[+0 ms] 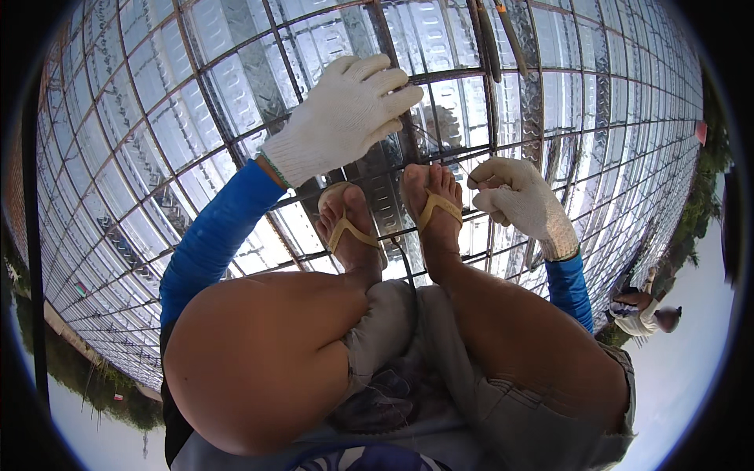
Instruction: The person uses pliers to tighten wire ties on a metal scaffolding grid. They repeatedly position the pliers, twist the ties, and move to adjacent joints to secure the structure.
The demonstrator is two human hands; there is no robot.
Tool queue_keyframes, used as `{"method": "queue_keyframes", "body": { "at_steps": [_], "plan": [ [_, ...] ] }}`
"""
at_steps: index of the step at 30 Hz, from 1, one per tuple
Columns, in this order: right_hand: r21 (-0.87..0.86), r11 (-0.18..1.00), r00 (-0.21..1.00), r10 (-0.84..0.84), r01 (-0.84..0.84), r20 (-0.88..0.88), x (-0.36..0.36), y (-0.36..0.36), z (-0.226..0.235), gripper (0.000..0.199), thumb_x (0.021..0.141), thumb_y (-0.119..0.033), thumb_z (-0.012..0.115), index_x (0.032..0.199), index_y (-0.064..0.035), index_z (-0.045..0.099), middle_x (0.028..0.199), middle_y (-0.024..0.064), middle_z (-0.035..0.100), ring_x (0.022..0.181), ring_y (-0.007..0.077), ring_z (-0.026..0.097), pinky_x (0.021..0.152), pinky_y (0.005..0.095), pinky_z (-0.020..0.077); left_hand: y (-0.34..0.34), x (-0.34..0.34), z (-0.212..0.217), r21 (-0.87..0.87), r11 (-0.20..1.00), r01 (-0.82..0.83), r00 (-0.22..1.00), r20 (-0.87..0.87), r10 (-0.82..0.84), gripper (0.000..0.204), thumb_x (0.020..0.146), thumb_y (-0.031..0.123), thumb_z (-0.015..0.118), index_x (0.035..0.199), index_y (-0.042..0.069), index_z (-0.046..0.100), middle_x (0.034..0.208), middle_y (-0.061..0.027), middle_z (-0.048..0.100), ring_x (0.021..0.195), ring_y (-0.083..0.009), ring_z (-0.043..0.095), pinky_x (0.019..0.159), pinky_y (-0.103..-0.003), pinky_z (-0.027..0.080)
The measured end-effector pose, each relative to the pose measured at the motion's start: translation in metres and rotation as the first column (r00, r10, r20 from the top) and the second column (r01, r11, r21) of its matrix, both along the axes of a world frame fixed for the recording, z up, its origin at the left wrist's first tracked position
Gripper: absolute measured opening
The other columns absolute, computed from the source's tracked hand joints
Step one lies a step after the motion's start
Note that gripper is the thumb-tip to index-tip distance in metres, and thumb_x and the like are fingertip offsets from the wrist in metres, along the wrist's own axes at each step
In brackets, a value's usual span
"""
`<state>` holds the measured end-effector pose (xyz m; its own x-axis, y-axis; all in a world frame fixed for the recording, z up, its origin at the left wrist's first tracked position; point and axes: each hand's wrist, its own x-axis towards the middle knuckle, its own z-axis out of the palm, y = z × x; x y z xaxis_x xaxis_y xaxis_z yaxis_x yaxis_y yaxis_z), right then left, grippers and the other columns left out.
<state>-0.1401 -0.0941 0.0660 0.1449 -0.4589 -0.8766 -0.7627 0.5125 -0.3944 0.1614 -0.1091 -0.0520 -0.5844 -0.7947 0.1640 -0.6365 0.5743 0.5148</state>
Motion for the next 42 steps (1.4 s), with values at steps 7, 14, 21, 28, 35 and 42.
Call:
{"method": "queue_keyframes", "body": {
  "at_steps": [7,14,21,28,35,42],
  "plan": [
    [0.168,0.917,0.837,-0.398,0.362,0.375,-0.009,-0.017,-0.006,0.031,0.079,-0.004,0.062,0.107,0.0067,0.071,0.074,0.0022,0.060,0.057,0.0075,0.055,0.050,0.0266,0.0415,-0.014,0.016,0.031,0.363,0.890,0.275,0.852,0.337,-0.401,0.023,0.104,0.033,0.068,0.118,0.015,0.072,0.083,-0.0063,0.075,0.085,-0.0287,0.073,0.087,-0.043,0.054],
    [-0.019,0.902,0.864,-0.407,0.431,0.297,-0.005,-0.017,-0.045,0.031,0.091,-0.011,0.065,0.114,0.0091,0.068,0.066,-0.0004,0.055,0.051,0.0067,0.047,0.046,0.0257,0.0370,-0.030,0.003,0.086,0.511,0.847,0.150,0.770,0.477,-0.424,0.027,0.106,0.034,0.066,0.124,0.015,0.072,0.082,-0.0080,0.075,0.081,-0.0303,0.073,0.082,-0.043,0.056],
    [0.320,0.922,0.828,-0.348,0.217,0.439,-0.005,0.002,-0.036,0.019,0.084,-0.007,0.064,0.099,0.0049,0.066,0.065,0.0016,0.055,0.046,0.0074,0.047,0.043,0.0244,0.0358,-0.032,0.011,0.079,0.193,0.933,0.304,0.751,0.554,-0.359,0.032,0.102,0.031,0.070,0.129,0.014,0.067,0.083,-0.0048,0.075,0.084,-0.0260,0.074,0.082,-0.041,0.056],
    [0.449,0.815,0.743,-0.546,0.366,0.386,-0.029,0.013,-0.037,0.024,0.083,-0.006,0.063,0.103,0.0067,0.068,0.065,0.0024,0.056,0.045,0.0093,0.048,0.041,0.0250,0.0365,-0.012,-0.023,0.090,0.071,0.879,0.472,0.757,0.479,-0.445,0.040,0.093,0.023,0.072,0.131,0.009,0.064,0.084,-0.0002,0.070,0.081,-0.0204,0.071,0.076,-0.037,0.051],
    [0.439,0.878,0.844,-0.373,0.189,0.384,-0.039,0.003,-0.033,0.025,0.086,-0.014,0.069,0.104,0.0038,0.071,0.068,0.0024,0.061,0.052,0.0094,0.053,0.048,0.0260,0.0410,-0.007,-0.018,0.078,0.078,0.813,0.578,0.718,0.426,-0.551,0.038,0.089,0.021,0.069,0.126,0.011,0.068,0.074,0.0024,0.064,0.069,-0.0195,0.064,0.066,-0.037,0.047],
    [0.635,0.766,0.538,-0.579,0.103,0.612,-0.045,0.010,-0.028,0.023,0.088,-0.011,0.067,0.104,0.0050,0.068,0.081,0.0048,0.065,0.064,0.0110,0.063,0.057,0.0247,0.0493,-0.017,-0.017,0.081,0.103,0.823,0.558,0.755,0.348,-0.555,0.041,0.086,0.023,0.072,0.127,0.016,0.069,0.072,0.0009,0.065,0.069,-0.0212,0.066,0.066,-0.038,0.049]
  ]
}}
